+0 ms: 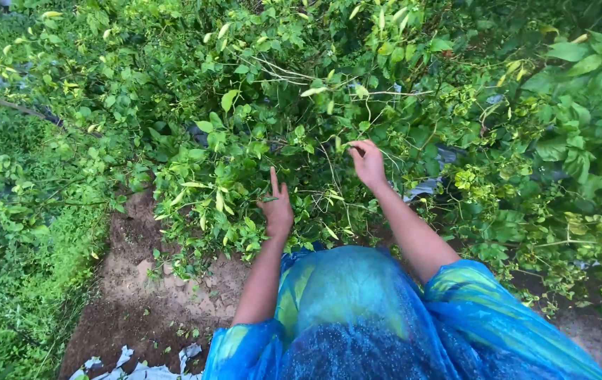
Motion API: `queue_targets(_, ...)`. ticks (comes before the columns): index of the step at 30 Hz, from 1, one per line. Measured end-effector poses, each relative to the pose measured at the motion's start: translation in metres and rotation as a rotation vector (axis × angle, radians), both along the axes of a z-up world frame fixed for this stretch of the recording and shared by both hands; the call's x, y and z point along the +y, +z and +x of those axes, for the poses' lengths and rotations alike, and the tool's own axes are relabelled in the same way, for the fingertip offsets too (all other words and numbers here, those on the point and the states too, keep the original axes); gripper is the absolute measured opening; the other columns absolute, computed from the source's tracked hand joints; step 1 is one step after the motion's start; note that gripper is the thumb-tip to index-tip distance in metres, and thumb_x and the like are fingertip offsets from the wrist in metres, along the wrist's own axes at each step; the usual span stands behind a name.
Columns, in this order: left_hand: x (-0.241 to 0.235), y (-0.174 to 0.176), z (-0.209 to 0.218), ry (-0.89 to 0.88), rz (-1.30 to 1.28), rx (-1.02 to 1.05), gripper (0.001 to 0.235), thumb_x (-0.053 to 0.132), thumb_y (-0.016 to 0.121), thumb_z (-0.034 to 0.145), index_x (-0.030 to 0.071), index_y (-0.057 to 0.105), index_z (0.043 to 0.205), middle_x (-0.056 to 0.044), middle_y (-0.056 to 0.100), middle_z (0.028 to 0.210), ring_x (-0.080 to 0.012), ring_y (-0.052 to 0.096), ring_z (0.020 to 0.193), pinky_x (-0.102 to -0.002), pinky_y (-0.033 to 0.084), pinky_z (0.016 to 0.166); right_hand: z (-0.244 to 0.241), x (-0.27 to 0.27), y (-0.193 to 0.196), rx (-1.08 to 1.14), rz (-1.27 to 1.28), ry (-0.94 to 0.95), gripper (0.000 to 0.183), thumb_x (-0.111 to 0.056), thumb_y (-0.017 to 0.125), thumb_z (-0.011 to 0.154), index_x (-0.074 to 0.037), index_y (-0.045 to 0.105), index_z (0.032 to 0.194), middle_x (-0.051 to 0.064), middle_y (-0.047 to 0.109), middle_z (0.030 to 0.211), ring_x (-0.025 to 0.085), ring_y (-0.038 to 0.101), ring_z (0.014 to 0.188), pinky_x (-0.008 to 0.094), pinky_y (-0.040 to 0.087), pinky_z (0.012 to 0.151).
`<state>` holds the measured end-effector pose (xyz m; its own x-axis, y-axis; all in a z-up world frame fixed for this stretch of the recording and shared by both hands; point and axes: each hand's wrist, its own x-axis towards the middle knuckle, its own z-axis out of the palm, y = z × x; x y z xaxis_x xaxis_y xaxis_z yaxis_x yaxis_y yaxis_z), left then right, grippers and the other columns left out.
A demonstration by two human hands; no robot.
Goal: Harvesting ripe chilies from plants in an outdoor field by hand.
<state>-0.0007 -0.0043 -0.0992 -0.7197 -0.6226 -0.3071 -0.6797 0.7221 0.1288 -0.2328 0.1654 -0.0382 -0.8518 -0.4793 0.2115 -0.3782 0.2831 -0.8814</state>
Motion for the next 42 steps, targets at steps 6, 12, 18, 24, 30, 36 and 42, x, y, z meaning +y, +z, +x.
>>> queue_targets(6, 0.034, 0.093, -0.002, -0.098, -0.046, 0.026, 0.069, -0.013, 0.076, 0.077, 0.004, 0.054, 0.14, -0.014, -0.006, 0.171, -0.0483, 0.059, 0.12, -0.075, 0.043, 0.103, 0.047, 0.035, 0.085, -0.562, 0.044, 0.21, 0.023, -0.004, 0.069, 0.092, -0.001, 0.075, 0.114, 0.014, 0.076, 0.09, 0.014, 0.066, 0.074, 0.032, 0.057, 0.08)
queue_targets(12, 0.054, 0.078, -0.006, -0.143, -0.053, -0.047, 0.073, -0.006, 0.08, 0.078, 0.007, 0.052, 0.144, -0.012, -0.009, 0.172, -0.0465, 0.04, 0.139, -0.072, 0.042, 0.106, 0.041, 0.084, 0.062, -0.452, 0.446, 0.589, 0.027, -0.005, 0.063, 0.092, -0.011, 0.079, 0.112, 0.015, 0.077, 0.08, 0.023, 0.071, 0.068, 0.037, 0.057, 0.069)
queue_targets(18, 0.075, 0.097, -0.014, -0.226, -0.063, -0.064, 0.073, -0.005, 0.08, 0.08, 0.01, 0.05, 0.145, -0.011, -0.009, 0.172, -0.0407, 0.03, 0.148, -0.067, 0.036, 0.111, 0.039, 0.125, 0.031, -0.736, 0.388, 0.549, 0.047, -0.01, 0.075, 0.093, 0.004, 0.056, 0.134, 0.026, 0.076, 0.107, 0.031, 0.075, 0.099, 0.041, 0.058, 0.089)
queue_targets(24, 0.097, 0.104, -0.004, -0.216, -0.017, -0.036, 0.057, 0.001, 0.071, 0.089, 0.013, 0.054, 0.142, -0.012, 0.008, 0.171, -0.0366, 0.032, 0.149, -0.063, 0.037, 0.113, 0.045, 0.145, 0.006, -0.629, 0.533, 0.492, 0.033, -0.015, 0.078, 0.094, -0.001, 0.067, 0.122, 0.015, 0.08, 0.098, 0.024, 0.078, 0.09, 0.04, 0.056, 0.088)
queue_targets(30, 0.099, 0.054, 0.015, -0.258, -0.026, -0.055, 0.053, 0.01, 0.071, 0.092, 0.015, 0.054, 0.142, -0.012, 0.019, 0.168, -0.0346, 0.037, 0.147, -0.061, 0.038, 0.113, 0.054, 0.158, -0.014, -0.477, 0.696, 0.525, 0.018, -0.011, 0.073, 0.086, -0.019, 0.082, 0.1, 0.008, 0.082, 0.094, 0.035, 0.075, 0.097, 0.043, 0.056, 0.091)
queue_targets(36, 0.093, 0.051, 0.014, -0.327, -0.024, -0.075, 0.051, 0.015, 0.07, 0.093, 0.017, 0.054, 0.141, -0.012, 0.029, 0.163, -0.0343, 0.038, 0.146, -0.06, 0.039, 0.113, 0.048, 0.161, -0.024, -0.509, 0.678, 0.472, 0.021, -0.031, 0.071, 0.089, -0.02, 0.082, 0.103, 0.007, 0.081, 0.088, 0.032, 0.075, 0.094, 0.045, 0.055, 0.094)
queue_targets(42, 0.074, 0.066, -0.022, -0.319, -0.038, -0.052, 0.052, 0.01, 0.068, 0.091, 0.021, 0.058, 0.141, -0.012, 0.037, 0.159, -0.0336, 0.044, 0.143, -0.06, 0.039, 0.113, 0.045, 0.164, 0.015, -0.538, 0.657, 0.415, 0.026, -0.031, 0.068, 0.095, -0.017, 0.081, 0.112, 0.008, 0.081, 0.091, 0.028, 0.074, 0.096, 0.044, 0.054, 0.096)
